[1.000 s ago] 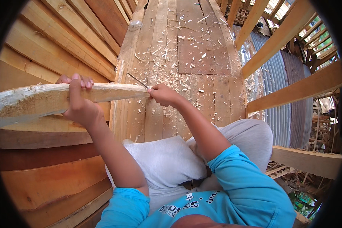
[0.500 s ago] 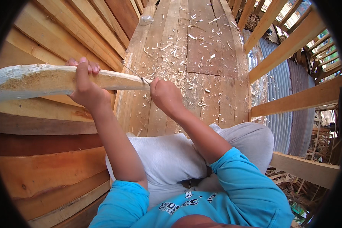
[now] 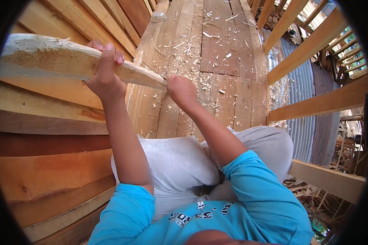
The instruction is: The person carves a long wooden stick using a small knife, repeatedly shaving off thin strips of wood. The person holds the stick with one hand and uses the knife with the other to remove shavings along the length of the stick.
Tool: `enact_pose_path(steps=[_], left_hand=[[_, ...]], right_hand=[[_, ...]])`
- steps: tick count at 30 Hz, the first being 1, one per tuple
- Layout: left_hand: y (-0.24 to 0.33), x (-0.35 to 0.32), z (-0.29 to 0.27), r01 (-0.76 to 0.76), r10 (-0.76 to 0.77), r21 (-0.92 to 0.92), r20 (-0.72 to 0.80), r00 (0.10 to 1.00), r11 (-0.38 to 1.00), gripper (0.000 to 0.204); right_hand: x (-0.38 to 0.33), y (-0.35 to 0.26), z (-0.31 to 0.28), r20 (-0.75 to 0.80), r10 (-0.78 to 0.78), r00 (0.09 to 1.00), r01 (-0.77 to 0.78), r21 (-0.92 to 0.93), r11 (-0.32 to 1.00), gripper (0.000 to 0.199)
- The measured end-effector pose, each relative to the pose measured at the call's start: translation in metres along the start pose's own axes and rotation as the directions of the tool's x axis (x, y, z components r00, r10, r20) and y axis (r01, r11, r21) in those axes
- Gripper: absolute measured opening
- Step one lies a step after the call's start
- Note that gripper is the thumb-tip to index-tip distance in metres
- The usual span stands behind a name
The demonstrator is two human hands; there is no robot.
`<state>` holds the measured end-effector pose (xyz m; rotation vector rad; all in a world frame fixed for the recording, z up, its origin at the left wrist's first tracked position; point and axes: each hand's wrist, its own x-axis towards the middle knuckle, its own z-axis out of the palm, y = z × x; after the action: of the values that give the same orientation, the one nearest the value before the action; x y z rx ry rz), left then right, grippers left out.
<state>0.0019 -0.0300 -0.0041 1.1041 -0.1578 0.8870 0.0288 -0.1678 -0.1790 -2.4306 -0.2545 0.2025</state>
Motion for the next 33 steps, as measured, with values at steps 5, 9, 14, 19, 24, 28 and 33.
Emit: enact_pose_path(steps=[5,9,14,19,24,28,33], left_hand=[[-0.008,0.013,-0.004,0.013,-0.015,0.023,0.064,0.998,1.0,0.031],[-0.025,0.032,-0.009,0.074,-0.07,-0.023,0.149,0.986,0.997,0.039],[-0.025,0.046,0.004,0.063,-0.063,0.008,0.163,0.985,0.998,0.019],[-0.029,0.049,0.0,0.153,-0.149,0.006,0.278,0.949,0.988,0.018],[-0.032,0.039,0.028,0.157,-0.154,0.025,0.376,0.914,0.987,0.015],[-0.034,0.04,0.018,0.118,-0.146,0.093,0.408,0.901,0.989,0.017],[-0.042,0.045,0.039,0.169,-0.156,0.009,0.427,0.89,0.986,0.018]], right_hand=[[0.005,-0.028,-0.012,-0.025,-0.003,1.0,0.006,0.116,0.993,0.055],[0.008,-0.036,-0.023,0.03,0.073,0.997,-0.078,0.36,0.93,0.057],[0.007,-0.037,-0.02,-0.07,0.053,0.996,-0.03,0.297,0.955,0.062],[-0.002,-0.057,-0.039,-0.046,-0.146,0.988,0.153,0.225,0.962,0.053],[0.004,0.025,0.005,0.186,-0.111,0.976,0.099,0.07,0.993,0.045],[-0.01,-0.055,-0.056,0.006,-0.131,0.991,0.118,0.397,0.91,0.045],[0.006,0.062,0.015,0.177,-0.02,0.984,0.003,0.091,0.996,0.044]])
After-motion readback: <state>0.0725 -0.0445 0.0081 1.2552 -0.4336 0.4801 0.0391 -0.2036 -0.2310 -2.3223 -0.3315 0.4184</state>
